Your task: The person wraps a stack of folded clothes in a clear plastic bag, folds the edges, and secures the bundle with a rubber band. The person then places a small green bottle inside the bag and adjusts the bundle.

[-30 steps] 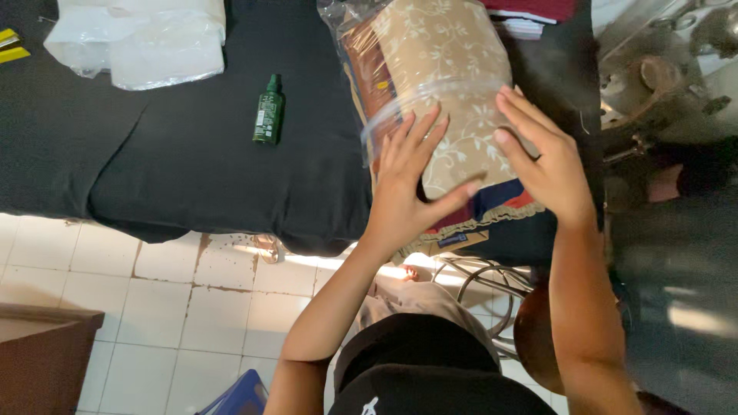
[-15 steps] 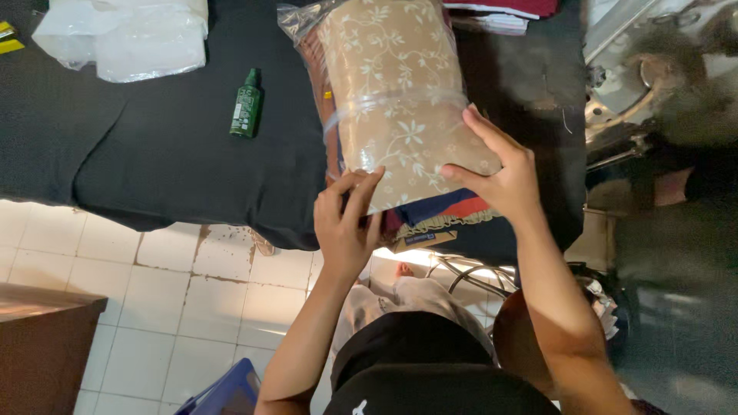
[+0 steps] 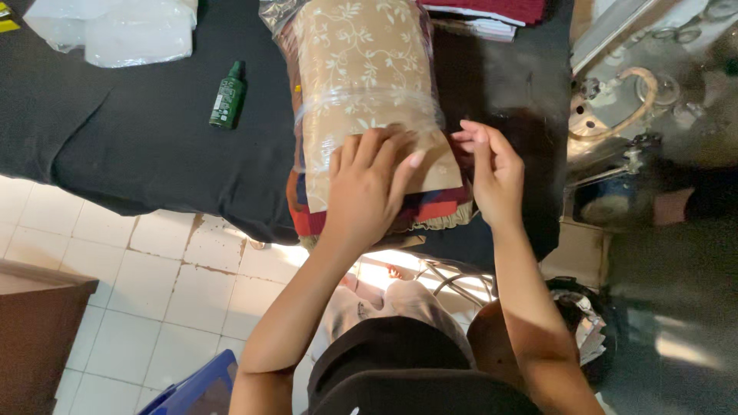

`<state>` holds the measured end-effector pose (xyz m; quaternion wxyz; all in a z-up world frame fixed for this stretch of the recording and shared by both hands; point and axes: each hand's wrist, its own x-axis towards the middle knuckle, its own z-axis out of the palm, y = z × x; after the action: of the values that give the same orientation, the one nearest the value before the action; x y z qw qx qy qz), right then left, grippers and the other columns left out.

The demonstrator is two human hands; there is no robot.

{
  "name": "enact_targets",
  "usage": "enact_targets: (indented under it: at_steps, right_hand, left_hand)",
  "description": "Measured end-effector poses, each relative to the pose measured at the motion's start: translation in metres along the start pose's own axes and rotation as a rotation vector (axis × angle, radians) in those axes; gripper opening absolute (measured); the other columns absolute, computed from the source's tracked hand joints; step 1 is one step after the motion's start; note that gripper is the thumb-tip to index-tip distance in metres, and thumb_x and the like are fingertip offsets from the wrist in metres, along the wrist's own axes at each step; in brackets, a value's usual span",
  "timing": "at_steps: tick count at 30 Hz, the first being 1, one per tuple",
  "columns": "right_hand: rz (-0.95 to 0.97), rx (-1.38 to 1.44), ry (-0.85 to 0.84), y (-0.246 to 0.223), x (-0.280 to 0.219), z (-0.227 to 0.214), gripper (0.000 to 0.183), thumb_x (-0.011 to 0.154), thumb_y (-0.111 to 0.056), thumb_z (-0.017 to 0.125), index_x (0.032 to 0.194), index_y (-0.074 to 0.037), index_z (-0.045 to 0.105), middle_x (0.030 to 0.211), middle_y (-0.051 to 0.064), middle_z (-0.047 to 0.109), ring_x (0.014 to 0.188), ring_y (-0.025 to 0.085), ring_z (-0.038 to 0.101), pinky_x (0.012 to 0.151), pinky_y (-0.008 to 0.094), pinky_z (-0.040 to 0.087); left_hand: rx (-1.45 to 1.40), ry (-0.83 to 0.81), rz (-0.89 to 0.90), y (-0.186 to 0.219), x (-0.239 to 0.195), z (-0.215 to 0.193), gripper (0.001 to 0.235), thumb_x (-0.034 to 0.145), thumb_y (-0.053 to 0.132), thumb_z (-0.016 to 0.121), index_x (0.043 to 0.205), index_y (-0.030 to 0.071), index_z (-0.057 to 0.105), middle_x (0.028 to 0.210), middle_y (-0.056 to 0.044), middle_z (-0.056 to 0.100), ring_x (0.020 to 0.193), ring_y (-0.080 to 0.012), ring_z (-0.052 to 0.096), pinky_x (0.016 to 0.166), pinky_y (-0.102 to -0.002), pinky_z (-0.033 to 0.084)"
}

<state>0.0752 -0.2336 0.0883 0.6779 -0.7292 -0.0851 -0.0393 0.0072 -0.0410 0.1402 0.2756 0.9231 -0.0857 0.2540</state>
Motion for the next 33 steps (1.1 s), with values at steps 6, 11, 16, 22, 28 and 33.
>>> enact_targets:
  at_steps: [6, 11, 16, 22, 28, 33]
  right_hand:
    - [-0.17, -0.214, -0.198, 0.028, 0.032, -0.018, 0.024, 0.097, 0.006, 0.065, 0.12, 0.0, 0.071, 0.113, 0.01, 0.07, 0.1, 0.016, 0.068, 0.089, 0.027, 0.054]
    - [-0.373, -0.496, -0.259, 0.046, 0.045, -0.024, 0.035, 0.083, 0.009, 0.075, 0.116, 0.001, 0.07, 0.114, 0.016, 0.071, 0.103, 0.03, 0.071, 0.089, 0.033, 0.055]
    - [-0.403, -0.447, -0.021, 0.078, 0.045, 0.007, 0.034, 0.085, 0.008, 0.071, 0.117, 0.001, 0.065, 0.109, 0.019, 0.07, 0.1, 0.032, 0.07, 0.086, 0.036, 0.055]
    - [-0.38, -0.456, -0.021, 0.086, 0.014, -0.009, 0.019, 0.084, 0.009, 0.065, 0.099, 0.0, 0.059, 0.093, 0.019, 0.065, 0.089, 0.036, 0.067, 0.076, 0.039, 0.053]
    - [-0.314, -0.474, 0.002, 0.07, -0.009, -0.014, 0.017, 0.085, 0.008, 0.069, 0.097, 0.001, 0.059, 0.092, 0.019, 0.063, 0.086, 0.037, 0.065, 0.075, 0.039, 0.052]
    - [-0.504, -0.443, 0.019, 0.048, 0.011, -0.005, 0.034, 0.08, 0.01, 0.067, 0.112, 0.0, 0.069, 0.104, 0.017, 0.069, 0.096, 0.035, 0.068, 0.084, 0.039, 0.054]
  left_hand:
    - [0.198, 0.106, -0.098, 0.029, 0.019, 0.051, 0.04, 0.088, 0.044, 0.076, 0.106, 0.009, 0.068, 0.112, -0.011, 0.058, 0.106, -0.0326, 0.053, 0.09, -0.048, 0.039]
    - [0.258, 0.114, -0.139, 0.033, 0.011, 0.05, 0.046, 0.079, 0.042, 0.081, 0.112, 0.013, 0.065, 0.116, -0.01, 0.055, 0.108, -0.0323, 0.052, 0.096, -0.05, 0.037]
    - [0.196, 0.049, -0.201, 0.033, 0.003, 0.04, 0.046, 0.081, 0.037, 0.082, 0.12, 0.019, 0.066, 0.116, -0.009, 0.055, 0.11, -0.0321, 0.052, 0.098, -0.048, 0.033]
    - [0.243, 0.077, -0.192, 0.038, 0.004, 0.043, 0.046, 0.082, 0.033, 0.079, 0.125, 0.021, 0.068, 0.12, -0.008, 0.056, 0.112, -0.0321, 0.05, 0.1, -0.049, 0.031]
    - [0.278, 0.064, -0.107, 0.047, 0.003, 0.051, 0.037, 0.088, 0.021, 0.073, 0.124, 0.021, 0.066, 0.128, -0.002, 0.059, 0.123, -0.0242, 0.055, 0.113, -0.047, 0.032]
    - [0.172, 0.068, -0.183, 0.047, 0.005, 0.052, 0.047, 0.091, 0.018, 0.073, 0.136, 0.012, 0.058, 0.126, -0.008, 0.058, 0.115, -0.0279, 0.055, 0.106, -0.043, 0.038]
